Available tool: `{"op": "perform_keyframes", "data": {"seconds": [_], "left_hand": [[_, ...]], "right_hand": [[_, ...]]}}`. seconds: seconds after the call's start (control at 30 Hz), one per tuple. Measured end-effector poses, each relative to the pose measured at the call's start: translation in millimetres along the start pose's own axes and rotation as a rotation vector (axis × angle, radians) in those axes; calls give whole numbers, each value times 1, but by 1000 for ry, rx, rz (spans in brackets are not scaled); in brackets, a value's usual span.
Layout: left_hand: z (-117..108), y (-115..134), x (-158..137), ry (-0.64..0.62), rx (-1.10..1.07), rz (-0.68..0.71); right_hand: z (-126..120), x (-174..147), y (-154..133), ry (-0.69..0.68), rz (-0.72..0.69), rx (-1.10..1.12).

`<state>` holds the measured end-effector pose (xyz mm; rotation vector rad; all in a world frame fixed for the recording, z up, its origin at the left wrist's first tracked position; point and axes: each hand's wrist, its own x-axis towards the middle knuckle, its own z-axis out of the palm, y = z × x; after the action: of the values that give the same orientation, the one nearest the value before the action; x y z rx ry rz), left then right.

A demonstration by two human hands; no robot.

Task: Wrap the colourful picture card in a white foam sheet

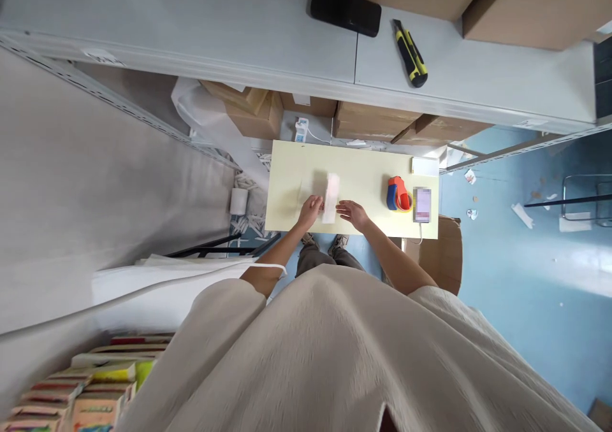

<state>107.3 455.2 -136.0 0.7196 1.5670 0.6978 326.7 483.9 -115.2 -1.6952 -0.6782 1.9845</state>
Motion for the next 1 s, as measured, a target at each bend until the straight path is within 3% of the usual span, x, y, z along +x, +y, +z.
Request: {"op": "perform_keyframes", "data": {"seconds": [0.3, 0.43, 0.53, 0.7, 1.0], "left_hand": [[-17, -12, 9, 16, 369, -31], [-25, -13, 14, 242, 464, -44], [-31, -14, 21, 367, 405, -121], [-32, -13, 33, 254, 282, -218], [-17, -1, 22, 133, 395, -93]], "right_hand": [[10, 18, 17, 217, 13, -195], [12, 25, 21, 253, -14, -228], [12, 28, 23, 249, -23, -226], [16, 32, 26, 244, 6, -229], [23, 29, 24, 269, 44, -209]]}}
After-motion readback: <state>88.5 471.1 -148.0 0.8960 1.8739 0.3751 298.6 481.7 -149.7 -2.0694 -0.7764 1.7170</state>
